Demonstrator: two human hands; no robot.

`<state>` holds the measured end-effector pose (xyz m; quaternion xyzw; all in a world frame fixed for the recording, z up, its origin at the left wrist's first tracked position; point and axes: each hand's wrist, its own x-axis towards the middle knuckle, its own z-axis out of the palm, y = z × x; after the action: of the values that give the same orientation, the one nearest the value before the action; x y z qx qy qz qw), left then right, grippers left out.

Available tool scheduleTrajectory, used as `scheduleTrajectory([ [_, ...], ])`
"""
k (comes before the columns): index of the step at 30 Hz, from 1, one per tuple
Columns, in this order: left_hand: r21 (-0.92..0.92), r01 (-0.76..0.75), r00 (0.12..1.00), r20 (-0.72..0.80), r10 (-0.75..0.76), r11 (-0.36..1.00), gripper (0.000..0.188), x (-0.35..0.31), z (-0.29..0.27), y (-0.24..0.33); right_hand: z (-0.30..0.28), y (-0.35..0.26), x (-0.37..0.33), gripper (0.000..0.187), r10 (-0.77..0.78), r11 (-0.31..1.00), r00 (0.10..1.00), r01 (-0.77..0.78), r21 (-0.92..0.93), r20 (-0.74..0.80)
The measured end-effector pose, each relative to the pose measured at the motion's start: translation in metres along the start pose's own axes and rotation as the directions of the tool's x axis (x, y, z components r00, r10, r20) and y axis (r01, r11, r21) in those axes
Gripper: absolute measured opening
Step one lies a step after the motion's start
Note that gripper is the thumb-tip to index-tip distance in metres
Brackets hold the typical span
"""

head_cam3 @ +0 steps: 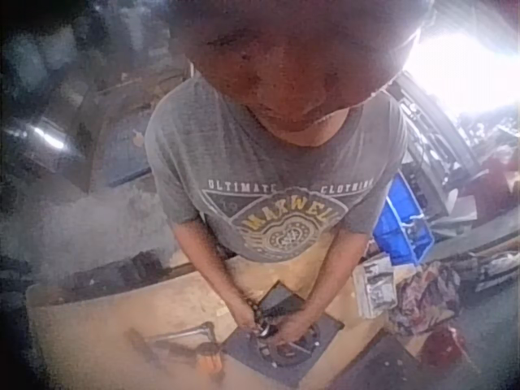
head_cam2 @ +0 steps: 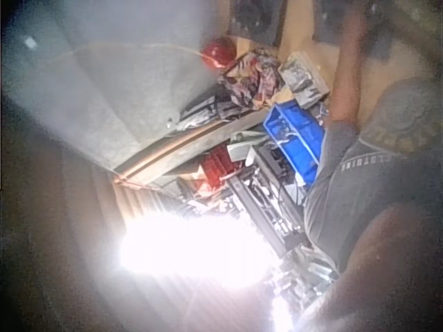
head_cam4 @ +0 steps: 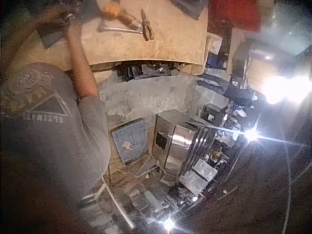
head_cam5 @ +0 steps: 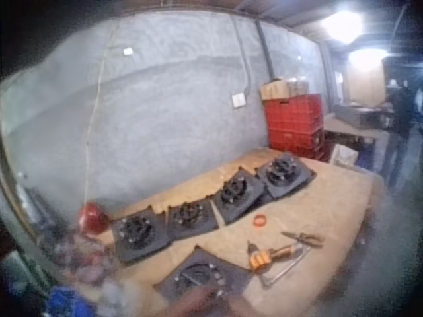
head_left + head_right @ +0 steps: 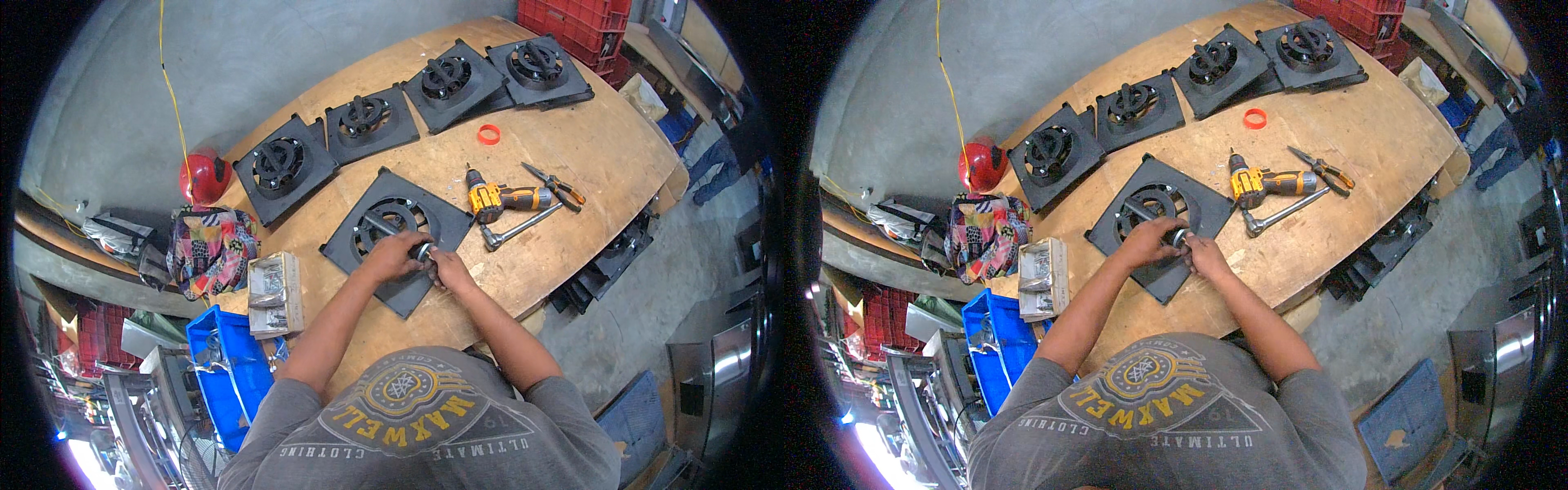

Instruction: The person assembles small fan units on a wooden workbench. They place a fan into a square housing, insert a white ring and a metal pin, and secure the assembly with a screwdriver. The person repeats this process for multiple units, moving completed units aside and retrieving new parts from a blue bin.

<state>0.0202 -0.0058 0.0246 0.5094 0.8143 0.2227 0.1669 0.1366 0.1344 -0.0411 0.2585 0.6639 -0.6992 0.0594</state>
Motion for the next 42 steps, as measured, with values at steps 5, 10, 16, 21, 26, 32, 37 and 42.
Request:
scheduleTrajectory([
  [5,0.022,-0.018,0.999,-0.028,0.019,1.0,0.062,0.0,0.002,-0.001,0.002,0.005,-0.016,0.05,-0.664,0.627,0.735,0.448,-0.637,-0.137],
  [10,0.01,0.001,1.0,-0.009,0.0,1.0,0.06,0.0,0.0,0.002,-0.001,0.011,0.001,0.046,-0.377,0.863,0.926,0.338,-0.375,-0.032],
  [16,-0.005,0.008,1.0,-0.005,-0.008,1.0,0.061,0.0,-0.002,0.004,-0.005,0.01,-0.002,0.043,-0.232,0.918,0.97,0.194,-0.345,-0.072],
  [21,-0.017,0.022,1.0,-0.013,-0.022,1.0,0.062,0.0,0.0,0.003,0.002,0.012,-0.009,0.039,-0.608,0.701,0.786,0.466,-0.54,-0.112],
  [26,-0.003,0.012,1.0,0.005,-0.012,1.0,0.063,0.0,-0.001,0.002,-0.001,0.006,-0.004,0.034,-0.362,0.891,0.931,0.331,-0.311,-0.046],
  [32,-0.011,0.032,0.999,0.017,-0.032,0.999,0.06,-0.001,-0.003,0.005,-0.005,0.006,-0.009,0.034,-0.669,0.49,0.743,0.458,-0.741,0.018],
  [37,0.003,0.007,1.0,-0.005,-0.007,1.0,0.06,-0.001,-0.003,0.006,0.004,0.016,0.003,0.046,-0.611,0.663,0.789,0.464,-0.588,-0.066],
  [42,0.016,0.015,1.0,0.019,-0.015,1.0,0.063,0.0,-0.004,0.005,0.006,0.01,0.007,0.052,0.141,0.966,0.989,-0.149,0.21,0.052],
])
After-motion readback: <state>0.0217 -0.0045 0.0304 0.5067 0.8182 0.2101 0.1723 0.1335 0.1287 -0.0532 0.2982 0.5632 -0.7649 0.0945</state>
